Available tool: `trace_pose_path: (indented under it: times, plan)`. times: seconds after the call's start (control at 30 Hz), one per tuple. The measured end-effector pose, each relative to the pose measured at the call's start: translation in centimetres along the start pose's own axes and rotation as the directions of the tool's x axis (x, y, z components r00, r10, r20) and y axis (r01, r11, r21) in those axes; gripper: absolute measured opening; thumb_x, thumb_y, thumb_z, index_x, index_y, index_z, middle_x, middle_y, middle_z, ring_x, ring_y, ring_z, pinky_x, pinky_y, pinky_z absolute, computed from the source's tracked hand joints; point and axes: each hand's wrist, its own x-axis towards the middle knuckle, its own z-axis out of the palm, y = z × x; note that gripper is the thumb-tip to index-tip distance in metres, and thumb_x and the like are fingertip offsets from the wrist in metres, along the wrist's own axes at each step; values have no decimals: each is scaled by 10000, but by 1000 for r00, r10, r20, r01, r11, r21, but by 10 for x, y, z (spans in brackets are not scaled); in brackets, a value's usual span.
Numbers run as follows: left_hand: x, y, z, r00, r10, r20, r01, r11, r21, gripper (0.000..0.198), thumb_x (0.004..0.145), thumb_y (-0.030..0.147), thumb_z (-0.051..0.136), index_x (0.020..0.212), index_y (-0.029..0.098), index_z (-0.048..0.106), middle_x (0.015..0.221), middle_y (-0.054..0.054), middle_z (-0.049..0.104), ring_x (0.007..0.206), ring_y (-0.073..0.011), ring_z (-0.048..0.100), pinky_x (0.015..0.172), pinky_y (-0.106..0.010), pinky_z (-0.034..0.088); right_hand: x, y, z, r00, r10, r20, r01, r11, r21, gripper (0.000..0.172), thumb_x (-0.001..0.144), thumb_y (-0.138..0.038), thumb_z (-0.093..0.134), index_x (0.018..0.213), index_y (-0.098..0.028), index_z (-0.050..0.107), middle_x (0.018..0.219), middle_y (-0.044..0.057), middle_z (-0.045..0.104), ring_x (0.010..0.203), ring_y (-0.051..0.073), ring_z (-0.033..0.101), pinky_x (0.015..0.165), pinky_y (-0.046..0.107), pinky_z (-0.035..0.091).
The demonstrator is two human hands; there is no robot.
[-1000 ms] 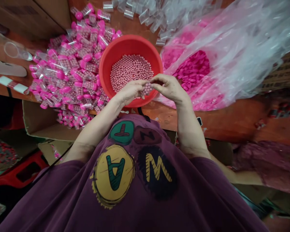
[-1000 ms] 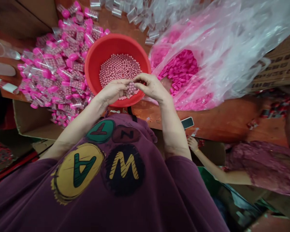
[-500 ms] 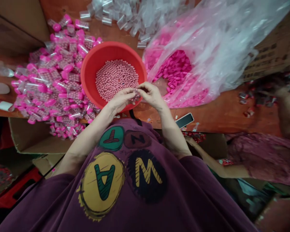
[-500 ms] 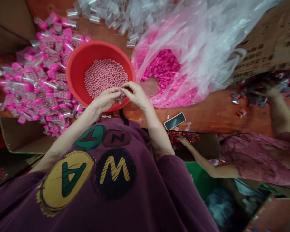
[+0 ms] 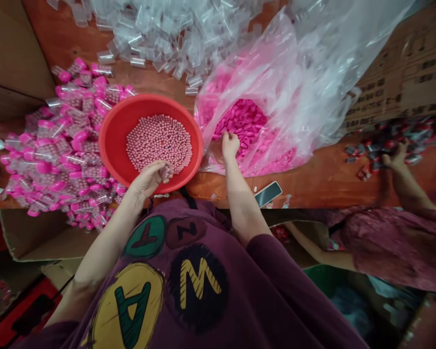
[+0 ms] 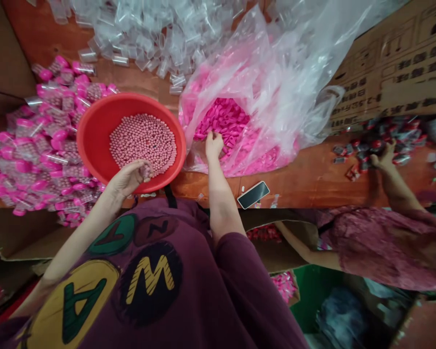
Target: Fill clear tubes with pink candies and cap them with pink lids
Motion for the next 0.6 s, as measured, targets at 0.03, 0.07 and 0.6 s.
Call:
trace_pose_path:
  times: [0.03,0.07,0.6]
  plan:
    - [1,0,-1,1000,2,-13,-2,1000,-9,93,848,303,734,838,233,795,775,-37,733,684,-147,669,527,-216,485,9,0,8,1000,19,-2,-19,1000,-24,248,948,-413,572,903,-185,655,1023,187,776,1080,309,730,1121,546,522]
    - [1,-1,0,1000,5,-24,-6,1000,-19,91,850,298,735,844,229,795,777,-37,735,691,-147,674,533,-216,488,14,-1,15,999,38,-11,-38,998,-51,230,946,-410,580,887,-195,639,1010,190,770,1075,321,730,1119,566,519]
    - [24,5,63,974,101,204,-104,995,8,268,863,288,837,1084,203,713,906,-7,751,708,-104,731,547,-195,514,-81,-8,-40,948,-223,229,102,889,446,545,799,-737,773,1018,-259,628,866,-19,689,734,153,656,735,335,600]
